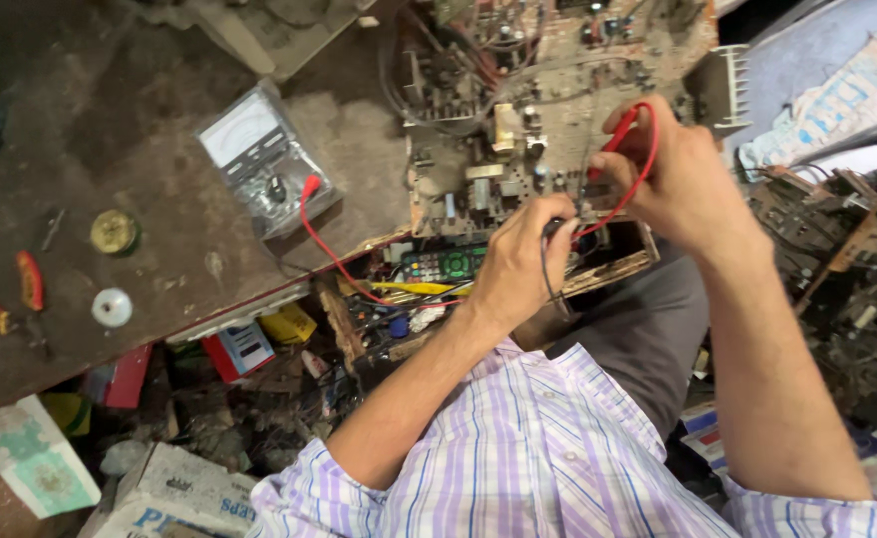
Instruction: The person uses a multimeter to test various points on a circuit board. They connect the red and black probes to different components on the board to check for continuity or voltage.
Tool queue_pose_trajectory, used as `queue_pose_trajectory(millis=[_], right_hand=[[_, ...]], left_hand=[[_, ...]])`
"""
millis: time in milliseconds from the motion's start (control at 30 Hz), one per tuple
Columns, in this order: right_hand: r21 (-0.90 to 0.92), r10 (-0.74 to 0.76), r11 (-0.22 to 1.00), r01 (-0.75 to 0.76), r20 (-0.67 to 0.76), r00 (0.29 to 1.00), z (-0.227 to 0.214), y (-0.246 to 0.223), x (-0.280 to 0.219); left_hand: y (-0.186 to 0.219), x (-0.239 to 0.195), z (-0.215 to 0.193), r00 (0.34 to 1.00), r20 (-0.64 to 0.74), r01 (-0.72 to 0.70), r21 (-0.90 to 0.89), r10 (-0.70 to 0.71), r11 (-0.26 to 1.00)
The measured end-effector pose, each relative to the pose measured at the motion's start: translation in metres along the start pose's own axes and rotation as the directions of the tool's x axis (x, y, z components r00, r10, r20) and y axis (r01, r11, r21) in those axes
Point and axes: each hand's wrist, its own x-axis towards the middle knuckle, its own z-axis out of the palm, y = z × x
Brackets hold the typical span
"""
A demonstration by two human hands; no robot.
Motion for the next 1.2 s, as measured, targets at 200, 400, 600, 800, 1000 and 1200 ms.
queue_pose_trajectory(millis=[200,400,600,800,1000,1200], right_hand=[[0.276,0.06,0.96,0.04,-0.344,0.937,0.024,0.017,-0.06],[0.373,0.205,0.928,0.02,-0.553,0.808,0.057,0.044,-0.142],[0.437,0.339,0.891,-0.128,-0.45,0.826,0.08,0.044,-0.167],[0.204,0.111,0.979,-0.016,-0.46,0.881,0.066,0.021,-0.146],[0.092,0.029,0.996,0.019,-0.499,0.866,0.052,0.0,-0.118],[0.058,0.0,0.998,0.037,-0.529,0.849,0.049,0.003,-0.104]], left_hand=[[0.007,-0.009,-0.008,0.994,-0.076,-0.076,-0.017,0.074,0.997],[0.015,-0.018,-0.034,0.987,-0.159,0.004,-0.038,-0.01,0.999],[0.013,-0.003,-0.053,0.988,-0.154,0.019,-0.027,-0.023,0.999],[0.015,0.017,-0.043,0.991,-0.027,0.128,-0.043,-0.129,0.991],[0.005,0.028,-0.022,0.992,0.125,0.03,-0.054,-0.023,0.998],[-0.005,0.025,-0.005,0.985,0.172,0.025,-0.024,-0.021,0.999]])
